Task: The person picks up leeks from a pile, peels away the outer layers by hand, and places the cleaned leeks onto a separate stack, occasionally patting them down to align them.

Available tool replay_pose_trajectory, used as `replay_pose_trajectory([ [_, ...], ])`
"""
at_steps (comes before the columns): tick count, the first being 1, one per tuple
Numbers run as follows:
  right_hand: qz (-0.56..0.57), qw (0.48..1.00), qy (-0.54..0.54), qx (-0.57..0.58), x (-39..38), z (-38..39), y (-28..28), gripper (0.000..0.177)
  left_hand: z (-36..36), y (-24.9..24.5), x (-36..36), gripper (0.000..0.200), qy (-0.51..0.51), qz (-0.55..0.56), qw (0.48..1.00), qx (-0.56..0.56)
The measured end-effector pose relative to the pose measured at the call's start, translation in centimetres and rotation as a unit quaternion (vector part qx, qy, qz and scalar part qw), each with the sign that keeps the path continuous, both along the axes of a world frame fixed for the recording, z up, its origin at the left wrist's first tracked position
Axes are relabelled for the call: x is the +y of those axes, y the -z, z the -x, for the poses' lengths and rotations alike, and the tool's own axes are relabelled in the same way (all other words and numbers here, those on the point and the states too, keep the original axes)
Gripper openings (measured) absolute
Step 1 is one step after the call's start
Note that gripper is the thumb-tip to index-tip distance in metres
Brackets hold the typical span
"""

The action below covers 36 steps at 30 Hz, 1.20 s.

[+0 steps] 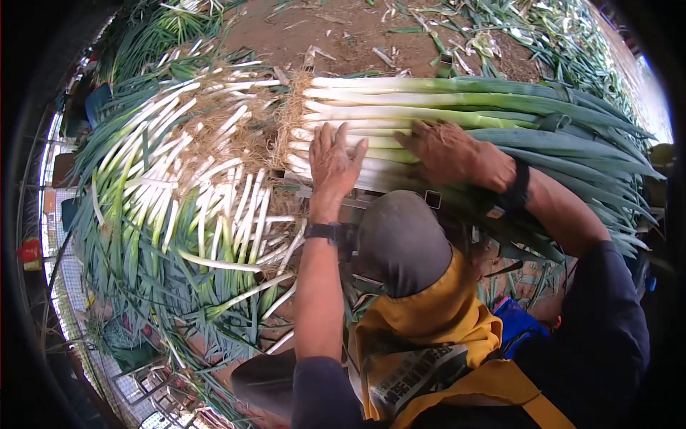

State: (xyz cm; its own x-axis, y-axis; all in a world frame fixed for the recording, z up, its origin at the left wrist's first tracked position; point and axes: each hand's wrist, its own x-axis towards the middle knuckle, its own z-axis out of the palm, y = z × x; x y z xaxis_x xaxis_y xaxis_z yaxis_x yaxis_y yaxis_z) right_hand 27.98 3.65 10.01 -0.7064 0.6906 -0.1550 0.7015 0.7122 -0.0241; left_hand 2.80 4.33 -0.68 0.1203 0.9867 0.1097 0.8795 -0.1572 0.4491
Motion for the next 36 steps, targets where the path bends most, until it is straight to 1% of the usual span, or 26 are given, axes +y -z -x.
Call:
replay_pose_trajectory([
  [3,-0.007,1.0,0.016,0.003,-2.8,-2.3,-5.5,0.072,-0.2,0.0,-0.1,0.071,0.003,-0.009,1.0,-0.002],
  [6,-0.089,0.996,0.008,0.028,-5.5,-6.5,-4.3,0.082,-0.4,0.4,0.0,0.07,0.006,-0.027,0.999,0.021],
  [7,-0.072,0.997,0.013,0.032,-5.8,-6.3,-4.0,0.09,-0.4,0.3,0.1,0.07,0.006,-0.027,0.999,0.021],
  [10,0.005,0.999,0.043,0.01,-5.6,-5.9,-3.6,0.092,-0.5,0.2,-0.2,0.07,0.007,-0.033,0.999,0.024],
  [14,-0.017,0.997,0.063,0.035,-6.0,-5.8,-2.2,0.084,-0.8,1.3,-0.9,0.07,0.011,-0.037,0.998,0.04],
  [15,-0.036,0.997,0.055,0.041,-5.8,-6.0,-1.8,0.083,-1.0,0.9,-0.2,0.07,-0.002,-0.049,0.998,0.051],
  [16,-0.055,0.996,0.042,0.051,-5.9,-6.1,-1.5,0.082,-0.8,1.8,-0.1,0.071,-0.009,-0.059,0.997,0.039],
  [17,-0.066,0.995,0.047,0.049,-6.0,-6.1,-1.1,0.081,-0.9,1.7,-0.3,0.071,-0.014,-0.049,0.998,0.034],
  [19,-0.033,0.997,0.063,0.028,-6.3,-5.5,-2.0,0.082,-1.0,0.3,-0.6,0.079,-0.017,-0.013,1.0,0.009],
  [20,-0.047,0.997,0.059,0.024,-6.3,-5.4,-1.9,0.083,-1.1,-0.3,-0.8,0.083,-0.027,0.015,1.0,-0.009],
  [21,-0.058,0.996,0.057,0.018,-6.4,-5.5,-1.5,0.083,-0.9,-0.4,-1.2,0.085,-0.023,0.015,0.999,-0.037],
  [22,-0.07,0.996,0.059,0.01,-6.4,-5.5,-1.2,0.083,-0.6,0.2,-1.5,0.087,-0.011,-0.001,0.999,-0.036],
  [23,-0.071,0.996,0.052,0.021,-6.5,-5.3,-1.1,0.084,-0.3,-0.3,-2.3,0.088,0.001,0.008,0.999,-0.04],
  [24,-0.072,0.996,0.048,0.029,-6.5,-5.1,-1.2,0.086,0.2,-0.8,-3.2,0.088,0.015,0.017,0.999,-0.045],
  [25,-0.074,0.996,0.044,0.037,-6.5,-5.0,-1.3,0.087,1.0,-1.1,-4.6,0.088,0.012,0.029,0.997,-0.075],
  [26,-0.074,0.996,0.033,0.024,-6.4,-5.1,-1.4,0.087,1.7,-1.7,-6.1,0.088,0.01,0.037,0.994,-0.104],
  [27,-0.075,0.997,0.023,0.011,-6.1,-5.3,-1.5,0.087,2.9,-2.1,-8.0,0.084,0.006,0.021,0.991,-0.131],
  [28,-0.075,0.997,0.015,-0.003,-6.2,-5.0,-1.7,0.087,4.1,-3.7,-10.0,0.081,-0.021,0.06,0.993,-0.1],
  [29,-0.085,0.996,0.015,-0.04,-6.3,-3.5,-3.1,0.087,6.2,-4.0,-12.3,0.078,-0.029,0.067,0.991,-0.114],
  [30,-0.056,0.991,0.007,-0.118,-5.9,-2.1,-5.0,0.082,8.7,-4.4,-14.7,0.075,-0.036,0.074,0.988,-0.127],
  [31,-0.027,0.98,0.0,-0.197,-5.0,-0.7,-7.0,0.078,11.3,-5.2,-17.1,0.072,-0.072,0.12,0.978,-0.156],
  [32,0.003,0.962,-0.005,-0.275,-4.0,0.8,-7.8,0.073,13.8,-6.4,-19.6,0.069,-0.106,0.168,0.963,-0.184],
  [33,0.001,0.956,-0.062,-0.286,-1.7,2.0,-7.4,0.066,16.2,-8.0,-21.8,0.065,-0.148,0.223,0.95,-0.163],
  [34,0.001,0.959,-0.102,-0.264,-1.1,4.7,-8.2,0.059,18.6,-9.3,-23.9,0.062,-0.189,0.276,0.932,-0.141],
  [35,-0.001,0.959,-0.143,-0.243,-0.6,7.5,-9.0,0.052,21.5,-8.2,-26.3,0.058,-0.209,0.247,0.937,-0.131],
  [36,-0.001,0.967,-0.167,-0.19,-2.9,12.4,-11.3,0.046,24.2,-7.1,-28.6,0.055,-0.229,0.218,0.941,-0.12],
])
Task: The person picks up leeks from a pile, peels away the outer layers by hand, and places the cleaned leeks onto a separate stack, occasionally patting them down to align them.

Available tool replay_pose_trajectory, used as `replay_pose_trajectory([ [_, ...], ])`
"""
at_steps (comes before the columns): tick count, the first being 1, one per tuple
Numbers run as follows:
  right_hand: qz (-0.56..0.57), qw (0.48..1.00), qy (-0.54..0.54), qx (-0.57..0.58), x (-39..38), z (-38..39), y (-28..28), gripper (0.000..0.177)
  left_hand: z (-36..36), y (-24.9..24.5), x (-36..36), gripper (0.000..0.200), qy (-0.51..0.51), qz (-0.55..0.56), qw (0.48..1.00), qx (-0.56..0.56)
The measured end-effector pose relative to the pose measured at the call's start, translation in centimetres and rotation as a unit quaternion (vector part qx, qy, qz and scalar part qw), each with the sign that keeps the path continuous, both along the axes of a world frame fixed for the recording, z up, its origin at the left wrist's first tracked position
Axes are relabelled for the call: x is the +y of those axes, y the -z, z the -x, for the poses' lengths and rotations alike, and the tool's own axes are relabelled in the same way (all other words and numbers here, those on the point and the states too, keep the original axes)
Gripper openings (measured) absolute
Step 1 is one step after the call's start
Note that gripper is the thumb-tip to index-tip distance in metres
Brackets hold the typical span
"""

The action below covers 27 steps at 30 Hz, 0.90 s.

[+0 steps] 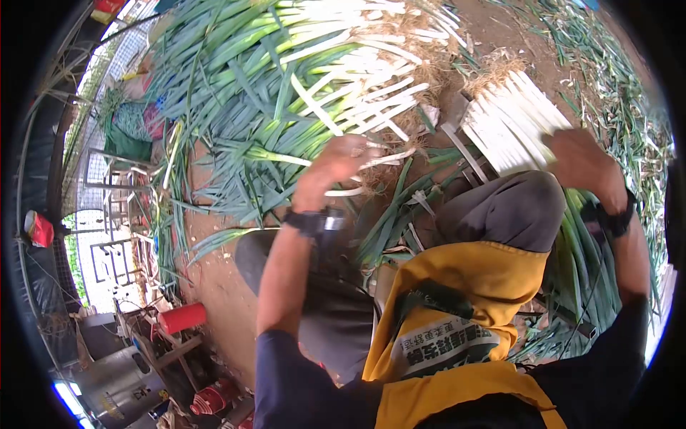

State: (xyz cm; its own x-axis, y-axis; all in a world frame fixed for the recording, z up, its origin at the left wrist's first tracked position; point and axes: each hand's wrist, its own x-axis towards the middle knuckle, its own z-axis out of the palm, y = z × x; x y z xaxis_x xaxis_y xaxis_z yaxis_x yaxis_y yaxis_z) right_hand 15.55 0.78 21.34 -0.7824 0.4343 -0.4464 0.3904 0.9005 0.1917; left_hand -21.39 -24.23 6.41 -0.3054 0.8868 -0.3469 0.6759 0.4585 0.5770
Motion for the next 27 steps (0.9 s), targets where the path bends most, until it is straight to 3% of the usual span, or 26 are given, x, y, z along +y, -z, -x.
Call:
replay_pose_trajectory([
  [1,0.029,0.98,-0.138,0.142,-1.1,2.3,0.1,0.043,1.4,-1.7,-1.5,0.051,-0.014,0.002,1.0,0.005],
  [3,0.198,0.891,-0.248,0.324,-2.3,6.9,2.7,0.034,4.4,-2.6,-4.6,0.043,-0.063,-0.039,0.997,0.012],
  [5,0.408,0.808,-0.237,0.354,-2.7,12.8,9.1,0.03,6.3,-2.8,-6.9,0.035,-0.137,-0.085,0.987,-0.017],
  [6,0.481,0.767,-0.253,0.341,-3.5,15.7,12.6,0.032,6.2,-3.9,-7.8,0.035,-0.149,-0.116,0.982,0.03],
  [8,0.407,0.888,-0.211,0.045,-8.6,23.0,18.7,0.044,5.8,-5.4,-9.4,0.034,-0.173,-0.169,0.962,0.126],
  [10,0.276,0.914,-0.157,-0.251,-13.6,29.4,24.9,0.057,6.1,-6.1,-10.9,0.034,-0.185,-0.203,0.953,0.129],
  [13,0.267,0.958,-0.059,0.085,-19.0,30.1,36.5,0.067,5.1,-8.5,-13.6,0.036,-0.219,-0.195,0.945,0.145],
  [16,0.302,0.942,0.05,0.136,-20.5,35.0,40.5,0.081,5.4,-7.8,-16.5,0.038,-0.222,-0.212,0.929,0.205],
  [18,0.285,0.936,0.089,0.184,-20.8,37.0,44.1,0.076,5.7,-8.4,-17.3,0.04,-0.245,-0.172,0.929,0.217],
  [20,0.312,0.933,0.092,0.155,-20.6,38.3,46.0,0.065,5.6,-8.8,-17.7,0.038,-0.259,-0.125,0.926,0.244],
  [23,0.297,0.91,0.003,0.29,-22.5,37.5,47.2,0.048,5.6,-9.4,-17.7,0.037,-0.276,-0.08,0.926,0.246],
  [27,0.272,0.904,-0.061,0.323,-26.5,34.0,46.6,0.042,6.5,-10.0,-17.3,0.041,-0.298,-0.082,0.941,0.138],
])
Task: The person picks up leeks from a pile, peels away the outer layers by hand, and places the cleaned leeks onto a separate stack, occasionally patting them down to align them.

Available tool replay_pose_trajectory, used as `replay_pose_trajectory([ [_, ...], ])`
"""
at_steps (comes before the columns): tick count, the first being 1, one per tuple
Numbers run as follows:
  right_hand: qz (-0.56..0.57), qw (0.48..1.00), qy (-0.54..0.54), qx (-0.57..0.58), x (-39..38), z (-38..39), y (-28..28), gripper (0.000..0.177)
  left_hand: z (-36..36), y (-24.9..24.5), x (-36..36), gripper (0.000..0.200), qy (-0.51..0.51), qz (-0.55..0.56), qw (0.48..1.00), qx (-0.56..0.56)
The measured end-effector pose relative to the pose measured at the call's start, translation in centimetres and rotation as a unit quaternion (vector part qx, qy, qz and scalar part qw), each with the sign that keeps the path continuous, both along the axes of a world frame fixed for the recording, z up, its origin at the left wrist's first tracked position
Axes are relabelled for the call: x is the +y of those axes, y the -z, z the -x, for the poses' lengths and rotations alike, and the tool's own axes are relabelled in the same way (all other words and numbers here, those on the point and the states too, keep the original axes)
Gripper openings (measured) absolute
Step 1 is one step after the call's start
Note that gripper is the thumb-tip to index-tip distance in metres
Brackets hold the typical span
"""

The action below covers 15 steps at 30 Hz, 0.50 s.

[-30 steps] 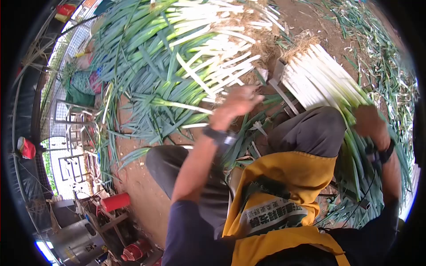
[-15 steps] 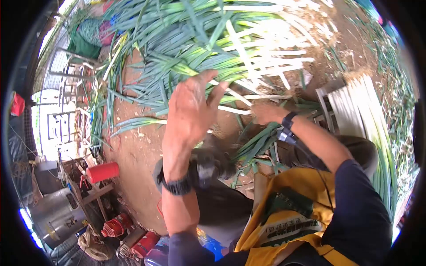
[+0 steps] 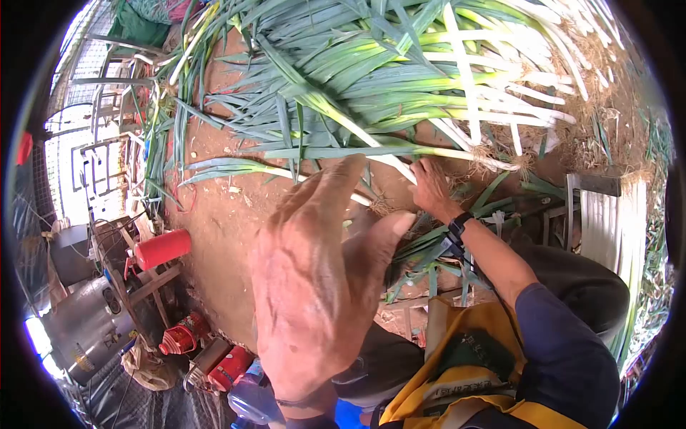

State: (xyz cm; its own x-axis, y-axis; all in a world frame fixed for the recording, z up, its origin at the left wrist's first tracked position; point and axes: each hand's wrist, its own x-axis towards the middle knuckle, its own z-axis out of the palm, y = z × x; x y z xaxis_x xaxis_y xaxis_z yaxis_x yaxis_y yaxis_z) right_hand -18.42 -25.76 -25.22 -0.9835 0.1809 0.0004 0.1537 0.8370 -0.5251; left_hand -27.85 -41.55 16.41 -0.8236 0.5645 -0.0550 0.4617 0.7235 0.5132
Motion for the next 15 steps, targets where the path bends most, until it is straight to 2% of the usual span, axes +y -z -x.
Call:
replay_pose_trajectory([
  [5,-0.021,0.996,0.047,-0.074,-0.7,1.0,1.4,0.041,0.7,-0.4,1.0,0.044,-0.005,0.018,0.997,-0.07],
  [6,-0.045,0.996,0.026,-0.073,-0.8,1.0,1.0,0.045,0.3,0.1,0.7,0.045,0.009,0.005,0.999,-0.032],
  [9,-0.041,0.982,-0.026,-0.181,-0.9,1.5,0.2,0.051,-0.7,0.5,1.0,0.045,-0.014,0.017,1.0,-0.015],
  [10,-0.051,0.996,-0.021,-0.066,-0.9,0.5,3.9,0.051,-0.6,0.4,1.1,0.043,-0.007,0.04,0.999,-0.035],
  [12,0.133,0.987,0.018,-0.086,-1.0,0.5,1.1,0.046,-1.1,0.7,0.5,0.042,0.006,0.015,1.0,0.002],
  [15,0.06,0.986,-0.074,-0.134,1.2,0.9,-7.9,0.036,-1.1,0.8,0.1,0.045,0.013,0.013,0.999,0.028],
])
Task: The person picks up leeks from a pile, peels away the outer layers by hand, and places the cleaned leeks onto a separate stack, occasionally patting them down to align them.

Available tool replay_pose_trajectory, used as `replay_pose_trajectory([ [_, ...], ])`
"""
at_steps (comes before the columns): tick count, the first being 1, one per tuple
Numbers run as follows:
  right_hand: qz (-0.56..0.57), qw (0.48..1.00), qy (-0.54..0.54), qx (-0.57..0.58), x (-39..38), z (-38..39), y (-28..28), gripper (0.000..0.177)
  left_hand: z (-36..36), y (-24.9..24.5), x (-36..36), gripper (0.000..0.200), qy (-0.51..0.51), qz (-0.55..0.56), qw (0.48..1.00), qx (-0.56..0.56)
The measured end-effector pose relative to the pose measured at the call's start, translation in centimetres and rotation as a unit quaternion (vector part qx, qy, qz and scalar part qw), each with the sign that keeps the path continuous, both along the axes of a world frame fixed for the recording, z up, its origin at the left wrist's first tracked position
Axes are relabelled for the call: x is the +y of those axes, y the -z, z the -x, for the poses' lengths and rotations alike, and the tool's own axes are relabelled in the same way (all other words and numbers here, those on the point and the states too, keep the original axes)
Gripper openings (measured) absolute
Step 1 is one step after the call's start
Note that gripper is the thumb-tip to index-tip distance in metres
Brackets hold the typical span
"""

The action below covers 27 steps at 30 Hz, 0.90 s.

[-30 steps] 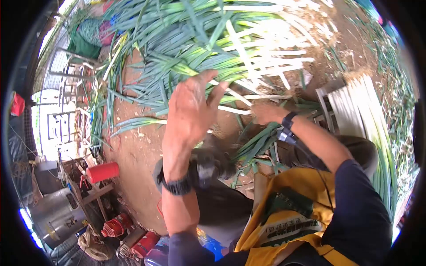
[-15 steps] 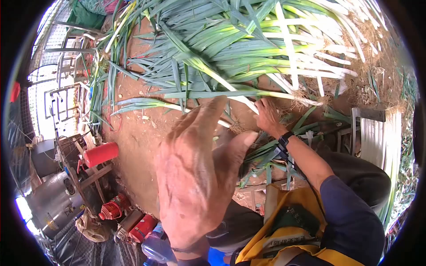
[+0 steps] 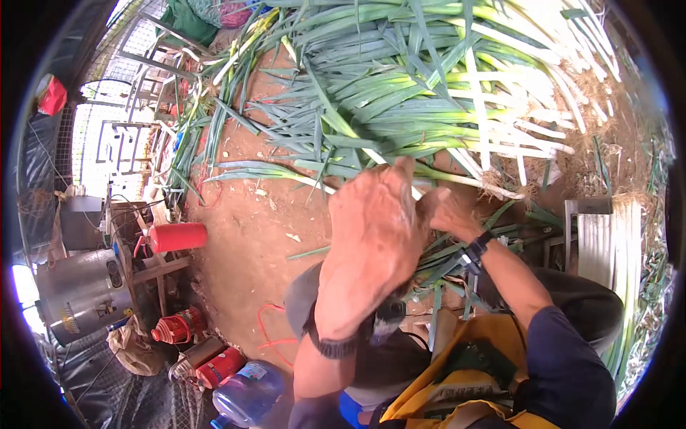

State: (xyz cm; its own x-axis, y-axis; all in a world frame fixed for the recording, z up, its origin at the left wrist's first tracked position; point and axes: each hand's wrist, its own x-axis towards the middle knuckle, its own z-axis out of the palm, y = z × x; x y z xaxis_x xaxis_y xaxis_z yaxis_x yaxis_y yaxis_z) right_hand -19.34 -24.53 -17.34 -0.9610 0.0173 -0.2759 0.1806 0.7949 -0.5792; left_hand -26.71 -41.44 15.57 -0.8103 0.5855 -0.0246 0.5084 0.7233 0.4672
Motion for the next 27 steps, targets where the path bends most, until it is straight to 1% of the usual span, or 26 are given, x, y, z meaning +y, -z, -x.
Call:
replay_pose_trajectory([
  [2,-0.072,0.995,-0.022,-0.059,2.2,0.5,-8.7,0.033,0.0,0.7,-0.3,0.047,0.004,0.006,1.0,0.01],
  [3,-0.133,0.984,-0.035,-0.112,3.6,1.0,-13.4,0.03,0.1,1.4,-0.5,0.051,0.023,-0.025,0.999,0.04],
  [4,-0.193,0.966,-0.045,-0.167,5.3,1.4,-17.8,0.028,-0.1,1.2,-0.5,0.052,0.026,-0.015,0.999,0.038],
  [6,-0.25,0.959,-0.117,-0.067,9.8,0.4,-24.4,0.032,-0.6,0.4,-0.1,0.053,0.035,0.003,0.999,0.038],
  [7,-0.278,0.949,-0.144,-0.025,11.5,-0.5,-28.6,0.033,-0.9,0.5,0.3,0.061,0.022,0.004,0.999,0.023],
  [8,-0.306,0.937,-0.17,0.016,12.6,-1.9,-33.1,0.035,-1.1,0.8,0.7,0.065,0.049,-0.034,0.998,0.03],
  [10,-0.387,0.904,-0.164,0.076,12.5,-5.3,-40.9,0.035,-1.4,1.0,2.0,0.073,0.103,-0.107,0.988,0.044],
  [11,-0.411,0.891,-0.159,0.108,12.0,-7.0,-44.2,0.033,-2.0,0.0,3.3,0.083,0.118,-0.081,0.989,0.023],
  [12,-0.435,0.876,-0.154,0.138,11.7,-8.8,-46.9,0.031,-2.7,0.1,4.4,0.084,0.161,-0.133,0.978,0.01],
  [13,-0.435,0.861,-0.167,0.201,11.7,-10.5,-48.7,0.031,-3.4,0.9,5.6,0.084,0.205,-0.183,0.962,-0.003],
  [14,-0.481,0.848,-0.154,0.16,10.1,-12.0,-51.2,0.03,-4.2,1.5,6.9,0.085,0.251,-0.23,0.94,-0.018],
  [15,-0.526,0.83,-0.143,0.118,8.6,-13.4,-53.7,0.029,-5.3,1.6,8.2,0.083,0.289,-0.265,0.918,-0.064],
  [17,-0.547,0.794,-0.175,0.202,8.0,-15.6,-55.6,0.031,-7.6,0.3,9.8,0.083,0.353,-0.295,0.873,-0.159],
  [18,-0.565,0.787,-0.166,0.184,7.1,-16.3,-56.7,0.031,-8.7,-0.3,10.5,0.082,0.383,-0.305,0.847,-0.206],
  [19,-0.583,0.779,-0.159,0.167,6.2,-17.0,-57.8,0.03,-10.1,-0.4,10.9,0.065,0.381,-0.37,0.823,-0.203],
  [21,-0.561,0.799,-0.201,0.078,5.8,-16.0,-59.8,0.046,-11.4,-1.7,10.6,0.057,0.353,-0.314,0.826,-0.306],
  [22,-0.578,0.779,-0.207,0.125,6.4,-15.7,-59.7,0.043,-11.9,-2.3,10.4,0.054,0.336,-0.282,0.826,-0.354],
  [23,-0.594,0.757,-0.21,0.173,7.0,-15.4,-59.7,0.04,-12.5,-1.6,10.5,0.042,0.337,-0.35,0.822,-0.297],
  [24,-0.608,0.733,-0.211,0.22,7.6,-15.1,-59.6,0.037,-12.5,-1.1,10.5,0.042,0.308,-0.392,0.809,-0.31],
  [25,-0.636,0.668,-0.188,0.337,7.5,-14.3,-59.1,0.034,-12.3,-0.7,10.5,0.042,0.277,-0.433,0.795,-0.323],
  [26,-0.625,0.677,-0.119,0.369,7.2,-14.5,-58.3,0.031,-12.0,-0.8,10.3,0.042,0.243,-0.473,0.778,-0.335],
  [27,-0.607,0.684,-0.048,0.402,6.9,-14.6,-57.6,0.029,-11.6,-1.2,10.1,0.038,0.224,-0.515,0.732,-0.386],
])
